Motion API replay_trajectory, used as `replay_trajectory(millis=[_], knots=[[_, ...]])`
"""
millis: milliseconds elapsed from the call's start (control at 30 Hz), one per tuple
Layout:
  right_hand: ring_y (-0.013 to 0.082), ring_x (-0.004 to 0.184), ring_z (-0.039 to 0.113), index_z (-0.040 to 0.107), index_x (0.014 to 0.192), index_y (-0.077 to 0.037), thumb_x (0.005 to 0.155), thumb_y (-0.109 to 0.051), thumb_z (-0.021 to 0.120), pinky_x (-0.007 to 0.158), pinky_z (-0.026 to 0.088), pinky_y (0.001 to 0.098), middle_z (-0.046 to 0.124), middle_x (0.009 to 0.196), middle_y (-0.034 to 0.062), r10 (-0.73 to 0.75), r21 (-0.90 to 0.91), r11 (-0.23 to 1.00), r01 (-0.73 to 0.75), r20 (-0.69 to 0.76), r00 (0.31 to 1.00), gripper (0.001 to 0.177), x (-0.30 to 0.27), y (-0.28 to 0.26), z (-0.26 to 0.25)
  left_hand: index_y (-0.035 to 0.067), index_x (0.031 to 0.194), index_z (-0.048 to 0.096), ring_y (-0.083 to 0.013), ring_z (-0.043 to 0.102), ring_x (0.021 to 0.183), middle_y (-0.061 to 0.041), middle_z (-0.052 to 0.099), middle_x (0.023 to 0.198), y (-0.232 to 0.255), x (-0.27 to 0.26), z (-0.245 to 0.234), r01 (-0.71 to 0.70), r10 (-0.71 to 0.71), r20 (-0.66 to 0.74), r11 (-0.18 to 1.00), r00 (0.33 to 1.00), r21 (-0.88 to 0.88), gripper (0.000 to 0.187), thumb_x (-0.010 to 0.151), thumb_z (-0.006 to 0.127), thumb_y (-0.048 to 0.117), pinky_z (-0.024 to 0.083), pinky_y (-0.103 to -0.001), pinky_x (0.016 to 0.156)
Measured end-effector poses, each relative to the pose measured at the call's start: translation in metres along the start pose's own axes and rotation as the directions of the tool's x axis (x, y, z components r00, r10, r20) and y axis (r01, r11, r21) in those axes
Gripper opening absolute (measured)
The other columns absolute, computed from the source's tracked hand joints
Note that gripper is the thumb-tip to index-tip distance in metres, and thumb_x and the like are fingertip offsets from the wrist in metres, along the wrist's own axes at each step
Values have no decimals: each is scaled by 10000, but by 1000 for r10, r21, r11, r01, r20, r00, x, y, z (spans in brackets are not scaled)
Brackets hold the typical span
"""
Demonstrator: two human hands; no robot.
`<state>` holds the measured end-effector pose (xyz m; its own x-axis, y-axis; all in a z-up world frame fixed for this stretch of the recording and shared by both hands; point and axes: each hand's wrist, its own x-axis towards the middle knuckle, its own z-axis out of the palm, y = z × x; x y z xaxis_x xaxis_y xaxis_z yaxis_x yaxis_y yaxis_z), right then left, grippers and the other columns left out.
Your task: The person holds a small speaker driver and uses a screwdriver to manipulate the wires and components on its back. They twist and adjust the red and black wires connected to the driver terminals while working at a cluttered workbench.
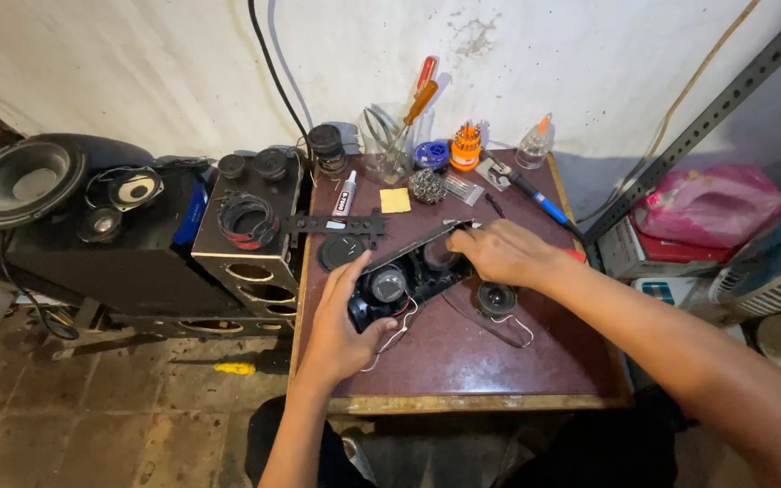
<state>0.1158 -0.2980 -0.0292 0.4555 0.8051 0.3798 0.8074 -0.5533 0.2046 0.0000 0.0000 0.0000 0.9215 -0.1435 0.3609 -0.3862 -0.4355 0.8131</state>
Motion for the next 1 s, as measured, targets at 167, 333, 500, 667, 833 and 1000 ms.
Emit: replay_trajectory(millis=[167, 333, 500, 667, 833, 1000], knots=[[332, 558, 656, 540, 942, -134, 993, -178, 474, 554, 524, 439, 580, 615, 72, 106, 68, 991, -112, 91, 990, 94, -5, 4, 6, 97, 1495, 495, -390, 586, 1250, -161, 599, 1292, -1, 1, 0, 4, -4, -16, 999, 1000, -38, 995, 598, 915, 10, 454, -476, 1066], [315, 663, 698, 558, 975, -165, 983, -208, 500, 623, 537, 437, 633, 668, 52, 199, 124, 965, -231, 227, 953, 72, 0, 3, -7, 112, 1486, 513, -385, 597, 1227, -155, 606, 1265, -5, 2, 0, 18, -20, -28, 999, 999, -49, 992, 587, 919, 9, 459, -470, 1053], [343, 725, 727, 560, 1002, -196, 962, -178, 509, 659, 552, 468, 708, 739, 45, 240, 253, 912, -324, 312, 919, 68, -1, 10, -14, 111, 1464, 540, -390, 605, 1202, -157, 606, 1245, 2, 2, -1, 20, -21, -31, 998, 999, -54, 952, 595, 916, 6, 454, -469, 1051], [329, 750, 726, 561, 978, -231, 996, -276, 529, 664, 563, 427, 682, 729, 73, 285, 236, 912, -336, 226, 931, 58, -5, 21, -25, 125, 1475, 529, -376, 608, 1208, -145, 607, 1247, -2, 1, 0, 51, -52, -41, 998, 998, -28, 970, 593, 926, 52, 457, -467, 1050], [309, 777, 733, 588, 1016, -220, 1019, -321, 595, 656, 572, 396, 707, 797, 25, 395, 328, 854, -404, 98, 914, 102, -17, 15, -45, 101, 1475, 524, -410, 604, 1198, -178, 602, 1244, -1, 0, -1, 62, -62, -31, 998, 998, -20, 980, 581, 925, 60, 462, -493, 1038], [254, 678, 738, 690, 1059, -158, 1057, -199, 527, 707, 595, 384, 737, 690, 34, 658, 679, 518, -520, 71, 750, 169, -56, -14, -88, 105, 1491, 507, -397, 614, 1193, -184, 618, 1243, -5, -3, 2, 33, -34, -101, 999, 994, -11, 926, 658, 910, 130, 456, -492, 1043]])
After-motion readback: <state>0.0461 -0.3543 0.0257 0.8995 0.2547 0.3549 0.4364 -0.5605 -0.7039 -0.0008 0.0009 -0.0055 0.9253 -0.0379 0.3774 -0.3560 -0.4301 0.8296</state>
